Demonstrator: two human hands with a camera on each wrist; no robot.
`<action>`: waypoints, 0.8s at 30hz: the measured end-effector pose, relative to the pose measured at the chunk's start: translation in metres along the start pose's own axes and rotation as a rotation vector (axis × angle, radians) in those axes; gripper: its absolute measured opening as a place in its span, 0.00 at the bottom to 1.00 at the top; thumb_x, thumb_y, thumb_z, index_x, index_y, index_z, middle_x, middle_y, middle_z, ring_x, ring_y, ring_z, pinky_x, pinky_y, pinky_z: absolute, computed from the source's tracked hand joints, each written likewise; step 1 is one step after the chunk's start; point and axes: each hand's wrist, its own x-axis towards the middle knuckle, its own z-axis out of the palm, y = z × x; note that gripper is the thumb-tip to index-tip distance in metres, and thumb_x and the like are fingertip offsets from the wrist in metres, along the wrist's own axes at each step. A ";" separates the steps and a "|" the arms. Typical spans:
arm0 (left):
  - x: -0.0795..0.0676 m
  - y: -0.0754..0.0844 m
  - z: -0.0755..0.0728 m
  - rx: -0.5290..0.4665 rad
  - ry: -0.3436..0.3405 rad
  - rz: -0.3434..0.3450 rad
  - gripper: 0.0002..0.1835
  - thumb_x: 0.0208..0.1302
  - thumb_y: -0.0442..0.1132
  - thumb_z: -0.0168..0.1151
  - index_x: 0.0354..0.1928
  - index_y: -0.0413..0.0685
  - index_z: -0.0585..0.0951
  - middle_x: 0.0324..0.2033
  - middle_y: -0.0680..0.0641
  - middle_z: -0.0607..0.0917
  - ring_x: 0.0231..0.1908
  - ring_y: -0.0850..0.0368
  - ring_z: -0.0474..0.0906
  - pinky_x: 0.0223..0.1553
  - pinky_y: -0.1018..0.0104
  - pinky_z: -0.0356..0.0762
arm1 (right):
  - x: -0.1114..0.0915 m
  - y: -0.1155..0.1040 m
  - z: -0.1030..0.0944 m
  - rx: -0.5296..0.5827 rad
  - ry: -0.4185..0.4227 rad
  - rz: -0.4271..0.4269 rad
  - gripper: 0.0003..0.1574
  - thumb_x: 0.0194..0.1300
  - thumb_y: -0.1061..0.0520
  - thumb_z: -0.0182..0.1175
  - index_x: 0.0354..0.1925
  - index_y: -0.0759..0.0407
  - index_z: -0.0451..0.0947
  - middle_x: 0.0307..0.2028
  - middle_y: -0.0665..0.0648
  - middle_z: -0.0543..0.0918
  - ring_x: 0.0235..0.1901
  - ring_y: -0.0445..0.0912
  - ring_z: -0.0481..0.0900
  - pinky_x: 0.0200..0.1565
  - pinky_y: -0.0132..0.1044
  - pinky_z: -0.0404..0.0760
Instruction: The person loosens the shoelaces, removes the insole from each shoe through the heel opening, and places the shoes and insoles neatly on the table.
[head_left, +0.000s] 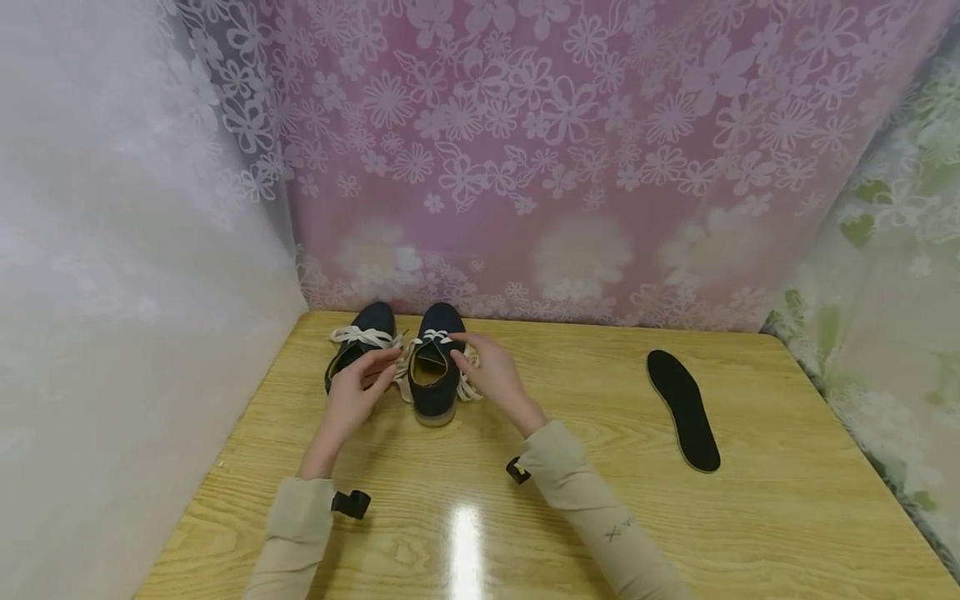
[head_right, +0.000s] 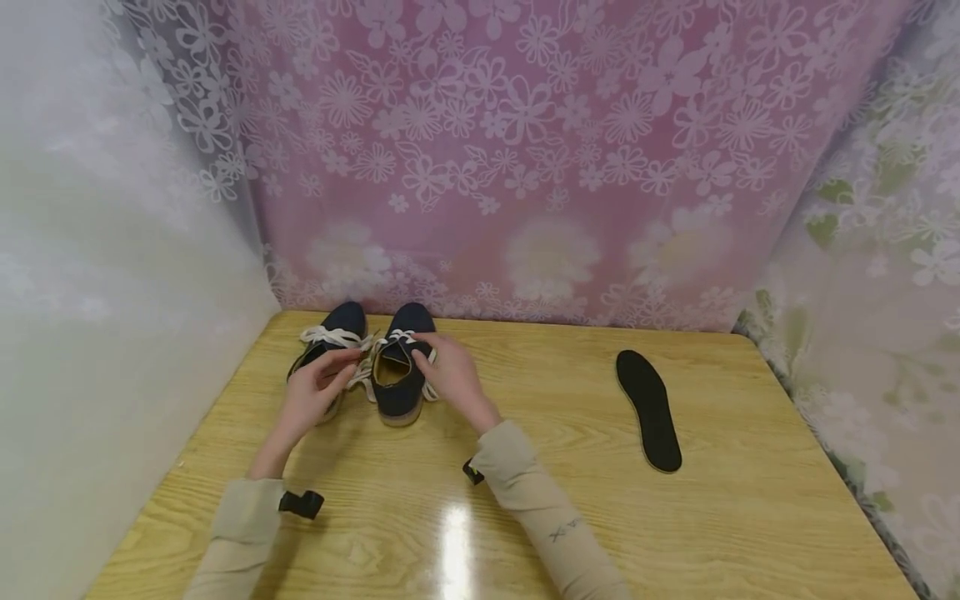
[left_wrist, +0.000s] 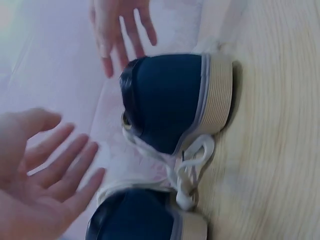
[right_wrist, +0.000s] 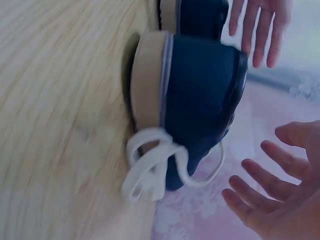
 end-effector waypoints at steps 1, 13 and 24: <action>-0.001 0.003 -0.003 -0.005 0.046 0.019 0.16 0.66 0.40 0.56 0.54 0.44 0.77 0.49 0.42 0.80 0.48 0.50 0.78 0.47 0.65 0.77 | -0.001 -0.004 0.001 -0.005 0.020 -0.032 0.22 0.66 0.49 0.55 0.58 0.50 0.74 0.56 0.54 0.76 0.55 0.49 0.73 0.54 0.47 0.72; 0.002 -0.041 -0.022 0.135 0.371 -0.092 0.20 0.64 0.32 0.55 0.58 0.41 0.72 0.57 0.39 0.73 0.58 0.43 0.67 0.55 0.47 0.65 | -0.009 -0.056 0.028 -0.142 0.009 -0.302 0.19 0.68 0.48 0.51 0.55 0.48 0.75 0.54 0.49 0.77 0.58 0.46 0.69 0.59 0.40 0.68; 0.000 -0.060 -0.016 0.235 0.170 -0.267 0.26 0.68 0.33 0.42 0.68 0.37 0.58 0.63 0.33 0.63 0.63 0.39 0.58 0.62 0.45 0.57 | -0.009 -0.084 0.060 -0.316 -0.130 -0.409 0.23 0.67 0.48 0.53 0.59 0.51 0.72 0.57 0.50 0.74 0.63 0.48 0.65 0.65 0.35 0.58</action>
